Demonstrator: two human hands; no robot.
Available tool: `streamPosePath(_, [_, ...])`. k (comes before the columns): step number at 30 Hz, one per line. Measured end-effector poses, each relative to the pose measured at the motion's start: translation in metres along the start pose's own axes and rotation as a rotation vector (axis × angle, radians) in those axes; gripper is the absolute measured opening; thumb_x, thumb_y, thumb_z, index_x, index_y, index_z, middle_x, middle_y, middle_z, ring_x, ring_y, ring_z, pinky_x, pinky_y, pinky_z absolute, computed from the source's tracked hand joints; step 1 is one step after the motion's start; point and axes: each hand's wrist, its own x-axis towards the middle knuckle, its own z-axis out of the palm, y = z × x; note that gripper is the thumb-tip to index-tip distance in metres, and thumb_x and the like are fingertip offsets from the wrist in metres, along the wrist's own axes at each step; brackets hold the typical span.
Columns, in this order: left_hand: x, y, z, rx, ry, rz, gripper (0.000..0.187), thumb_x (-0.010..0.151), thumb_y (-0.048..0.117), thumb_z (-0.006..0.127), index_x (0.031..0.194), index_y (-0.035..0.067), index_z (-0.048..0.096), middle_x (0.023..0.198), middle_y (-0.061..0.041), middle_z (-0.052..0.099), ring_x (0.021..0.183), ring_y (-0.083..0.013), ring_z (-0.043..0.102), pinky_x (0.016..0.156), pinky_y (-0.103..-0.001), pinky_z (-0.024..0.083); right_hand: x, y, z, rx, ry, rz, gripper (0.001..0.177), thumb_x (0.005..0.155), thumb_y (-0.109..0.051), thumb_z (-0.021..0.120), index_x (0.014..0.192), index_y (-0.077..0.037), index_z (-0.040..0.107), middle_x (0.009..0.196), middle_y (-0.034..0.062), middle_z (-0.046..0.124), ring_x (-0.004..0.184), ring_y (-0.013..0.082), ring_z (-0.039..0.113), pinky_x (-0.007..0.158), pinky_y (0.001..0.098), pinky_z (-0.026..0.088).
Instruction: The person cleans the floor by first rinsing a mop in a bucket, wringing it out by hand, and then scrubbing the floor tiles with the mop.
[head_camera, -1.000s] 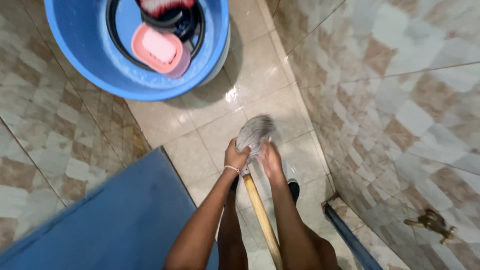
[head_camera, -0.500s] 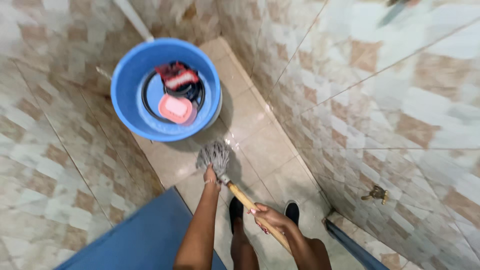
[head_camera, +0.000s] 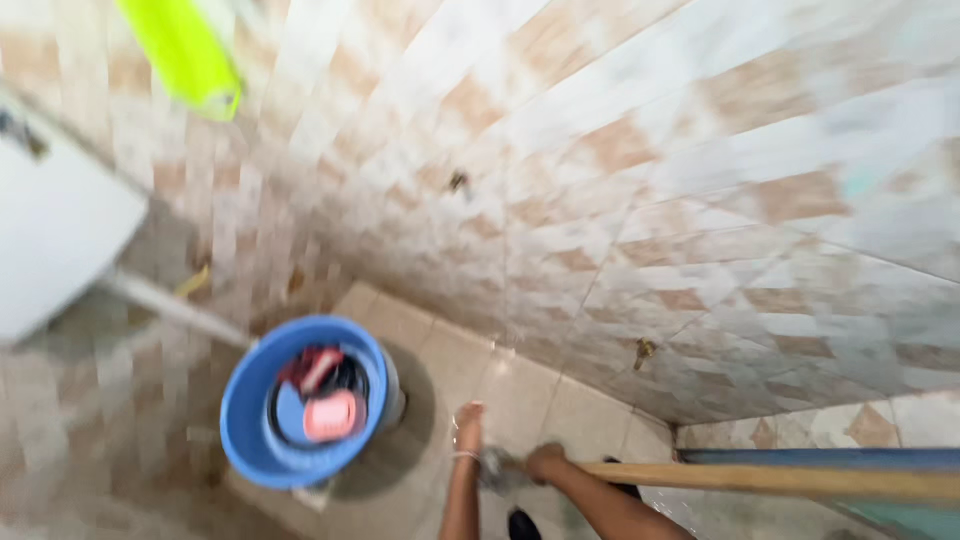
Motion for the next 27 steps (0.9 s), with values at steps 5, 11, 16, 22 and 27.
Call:
streamPosePath(5, [-0.122, 0.106, 0.109, 0.144, -1.053, 0.283, 0.077, 0.099, 0.064, 0.041, 0.158, 0.015, 0.041, 0.153, -0.007, 0.055, 0.151, -0.0222, 0.037, 0.121, -0.046, 0.020, -0.019, 0.048, 0.002, -0.007, 0.146, -0.107, 0.054, 0.088, -0.024, 0.077, 0.139, -0.015, 0.063, 0.142, 0.0085, 0.058, 0.132, 0.0257, 0.052, 0.106, 0.0439, 0.043])
streamPosePath(11, [-0.247, 0.155, 0.201, 0.542, -0.953, 0.651, 0.056, 0.100, 0.040, 0.062, 0.139, 0.006, 0.043, 0.127, -0.020, 0.060, 0.118, -0.0376, 0.057, 0.099, -0.043, 0.045, -0.063, 0.121, 0.027, 1.049, 0.266, -0.491, 0.064, 0.103, -0.052, 0.056, 0.150, -0.010, 0.044, 0.152, 0.0072, 0.050, 0.142, 0.0243, 0.044, 0.119, 0.0423, 0.031])
streamPosePath(16, [-0.257, 0.111, 0.266, 0.624, -0.649, 0.755, 0.037, 0.103, 0.035, 0.061, 0.116, 0.001, 0.055, 0.089, -0.026, 0.066, 0.082, -0.0453, 0.064, 0.074, -0.053, 0.049, -0.093, 0.151, 0.084, 1.674, 0.351, -0.698, 0.062, 0.102, -0.048, 0.058, 0.148, -0.009, 0.045, 0.150, 0.0085, 0.051, 0.140, 0.0245, 0.047, 0.116, 0.0410, 0.036])
streamPosePath(22, [-0.269, 0.048, 0.357, 0.748, -0.525, 0.703, 0.038, 0.097, 0.033, 0.064, 0.117, 0.003, 0.051, 0.100, -0.026, 0.069, 0.097, -0.0492, 0.065, 0.077, -0.055, 0.050, -0.191, 0.217, 0.156, 1.858, 0.415, -0.378, 0.062, 0.101, -0.041, 0.061, 0.149, -0.008, 0.041, 0.150, 0.0081, 0.047, 0.137, 0.0243, 0.047, 0.110, 0.0396, 0.042])
streamPosePath(27, [-0.269, 0.009, 0.423, 0.917, -0.487, 0.674, 0.040, 0.094, 0.034, 0.064, 0.124, 0.011, 0.052, 0.105, -0.023, 0.071, 0.101, -0.0468, 0.066, 0.086, -0.055, 0.050, -0.286, 0.335, 0.181, 2.022, 1.413, 0.076, 0.062, 0.099, -0.035, 0.064, 0.149, -0.008, 0.038, 0.150, 0.0078, 0.044, 0.135, 0.0242, 0.047, 0.105, 0.0385, 0.046])
